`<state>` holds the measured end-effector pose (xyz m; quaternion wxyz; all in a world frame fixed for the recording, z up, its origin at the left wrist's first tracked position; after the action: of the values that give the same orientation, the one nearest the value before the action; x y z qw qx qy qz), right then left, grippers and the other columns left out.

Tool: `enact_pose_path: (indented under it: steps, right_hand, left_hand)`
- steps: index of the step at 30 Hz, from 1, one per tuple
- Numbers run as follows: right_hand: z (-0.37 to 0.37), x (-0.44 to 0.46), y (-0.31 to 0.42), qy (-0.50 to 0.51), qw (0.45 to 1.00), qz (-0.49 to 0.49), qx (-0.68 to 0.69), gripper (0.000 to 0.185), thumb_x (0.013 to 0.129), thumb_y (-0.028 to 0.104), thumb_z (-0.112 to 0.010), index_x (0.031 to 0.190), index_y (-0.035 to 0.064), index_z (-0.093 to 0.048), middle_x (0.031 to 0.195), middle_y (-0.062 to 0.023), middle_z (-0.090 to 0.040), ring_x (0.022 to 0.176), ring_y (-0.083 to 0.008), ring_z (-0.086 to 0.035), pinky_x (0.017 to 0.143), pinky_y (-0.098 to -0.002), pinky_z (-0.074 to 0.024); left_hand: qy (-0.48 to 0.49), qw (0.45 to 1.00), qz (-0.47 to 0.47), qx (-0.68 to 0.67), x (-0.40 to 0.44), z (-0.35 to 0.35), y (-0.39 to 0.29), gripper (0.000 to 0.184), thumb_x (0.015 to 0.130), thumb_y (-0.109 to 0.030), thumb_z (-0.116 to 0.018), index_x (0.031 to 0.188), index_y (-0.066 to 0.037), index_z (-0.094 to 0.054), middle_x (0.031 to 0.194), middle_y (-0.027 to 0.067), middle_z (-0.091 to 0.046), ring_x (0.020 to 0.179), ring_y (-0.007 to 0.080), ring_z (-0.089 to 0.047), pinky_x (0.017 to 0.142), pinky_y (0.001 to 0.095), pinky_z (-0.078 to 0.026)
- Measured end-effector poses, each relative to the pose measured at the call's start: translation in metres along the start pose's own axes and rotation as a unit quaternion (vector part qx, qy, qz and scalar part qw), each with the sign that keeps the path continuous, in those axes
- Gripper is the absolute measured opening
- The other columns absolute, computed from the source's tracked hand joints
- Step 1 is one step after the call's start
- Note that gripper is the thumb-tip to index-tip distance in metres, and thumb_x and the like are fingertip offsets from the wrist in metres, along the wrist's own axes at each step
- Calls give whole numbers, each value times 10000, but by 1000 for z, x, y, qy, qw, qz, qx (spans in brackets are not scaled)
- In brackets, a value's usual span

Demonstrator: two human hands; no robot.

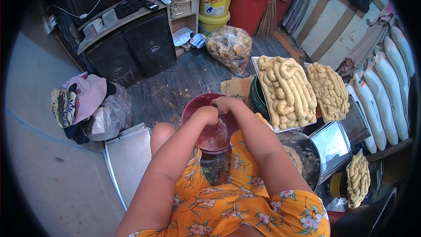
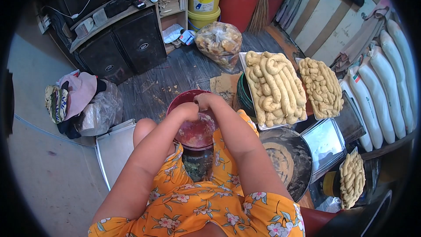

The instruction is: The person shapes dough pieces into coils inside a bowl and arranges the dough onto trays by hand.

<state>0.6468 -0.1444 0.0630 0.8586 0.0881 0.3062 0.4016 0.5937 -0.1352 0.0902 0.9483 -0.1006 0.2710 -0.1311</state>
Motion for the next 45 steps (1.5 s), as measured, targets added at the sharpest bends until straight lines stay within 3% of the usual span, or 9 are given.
enact_pose_path:
  steps: [13,45]
  right_hand:
    - [2,-1,4,3,1000,2,-16,583,625,182,-703,1175,48,-566,1109,-172,-620,1032,-305,-590,854,-382,-468]
    - [5,-11,8,7,1000,2,-15,528,693,182,-658,1194,58,-549,1144,-184,-598,1075,-325,-561,886,-402,-445]
  left_hand:
    - [15,1000,-10,16,-4,3,-5,300,740,-243,-601,911,-12,-688,974,190,-651,886,316,-640,791,392,-504]
    - [-5,1000,-3,6,0,0,-2,275,731,-206,-605,919,-25,-690,984,174,-654,890,310,-643,782,401,-511]
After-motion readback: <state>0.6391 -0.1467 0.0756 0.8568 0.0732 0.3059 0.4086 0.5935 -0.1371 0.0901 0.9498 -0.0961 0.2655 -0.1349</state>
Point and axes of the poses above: each hand's wrist, its own x-axis towards the middle knuckle, its own z-axis out of the back of the hand, y = z × x, the point moved 10 cm from there along x, towards the middle knuckle
